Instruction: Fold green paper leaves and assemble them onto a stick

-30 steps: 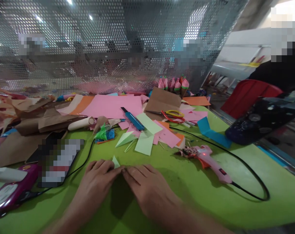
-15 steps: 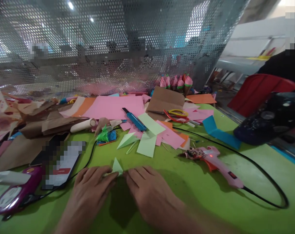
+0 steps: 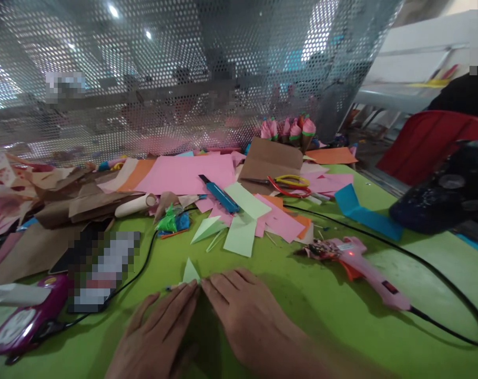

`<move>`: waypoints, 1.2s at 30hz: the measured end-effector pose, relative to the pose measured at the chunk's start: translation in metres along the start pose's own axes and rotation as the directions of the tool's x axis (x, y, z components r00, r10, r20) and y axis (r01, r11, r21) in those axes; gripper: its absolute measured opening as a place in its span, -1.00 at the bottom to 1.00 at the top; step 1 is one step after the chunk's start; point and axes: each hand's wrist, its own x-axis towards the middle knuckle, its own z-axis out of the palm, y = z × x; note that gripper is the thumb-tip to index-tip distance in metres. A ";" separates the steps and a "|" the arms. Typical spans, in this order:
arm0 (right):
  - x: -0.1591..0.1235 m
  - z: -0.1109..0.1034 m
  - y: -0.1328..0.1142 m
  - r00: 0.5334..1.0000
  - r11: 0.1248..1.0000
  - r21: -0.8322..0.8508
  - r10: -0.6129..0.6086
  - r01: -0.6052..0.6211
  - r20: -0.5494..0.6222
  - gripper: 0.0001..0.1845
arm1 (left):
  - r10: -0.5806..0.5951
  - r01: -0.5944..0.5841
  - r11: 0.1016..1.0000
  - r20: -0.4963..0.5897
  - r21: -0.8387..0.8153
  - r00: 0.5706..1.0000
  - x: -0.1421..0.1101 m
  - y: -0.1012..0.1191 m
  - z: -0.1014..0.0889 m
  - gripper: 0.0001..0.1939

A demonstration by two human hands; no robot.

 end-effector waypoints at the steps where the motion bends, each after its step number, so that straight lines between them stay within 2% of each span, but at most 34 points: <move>1: 0.001 0.000 0.000 1.000 1.000 0.005 0.001 -0.001 0.003 -0.53 | 0.011 -0.011 1.000 0.003 0.002 1.000 0.000 -0.001 0.000 -0.55; 5: 0.005 -0.005 -0.001 0.999 0.998 0.042 0.046 -0.046 0.019 -0.59 | 0.092 -0.092 0.996 0.024 0.005 0.995 0.004 -0.008 -0.005 -0.50; 13: 0.005 -0.012 0.000 0.993 0.984 0.130 0.121 -0.121 0.009 -0.56 | 0.090 -0.087 0.995 0.060 -0.049 0.994 0.012 -0.013 -0.010 -0.50; 24: 0.004 -0.007 -0.002 0.996 0.995 0.060 0.087 -0.085 -0.021 -0.60 | 0.070 -0.057 0.991 0.108 -0.121 0.992 0.016 -0.018 -0.011 -0.48; 29: 0.003 -0.002 -0.001 0.995 0.998 0.023 0.066 -0.064 -0.077 -0.56 | 0.031 -0.009 0.988 0.140 -0.155 0.990 0.021 -0.018 -0.010 -0.49; 36: 0.003 -0.003 -0.002 0.995 0.998 -0.004 0.065 -0.065 -0.076 -0.55 | 0.025 0.006 0.985 0.174 -0.174 0.984 0.029 -0.019 -0.012 -0.49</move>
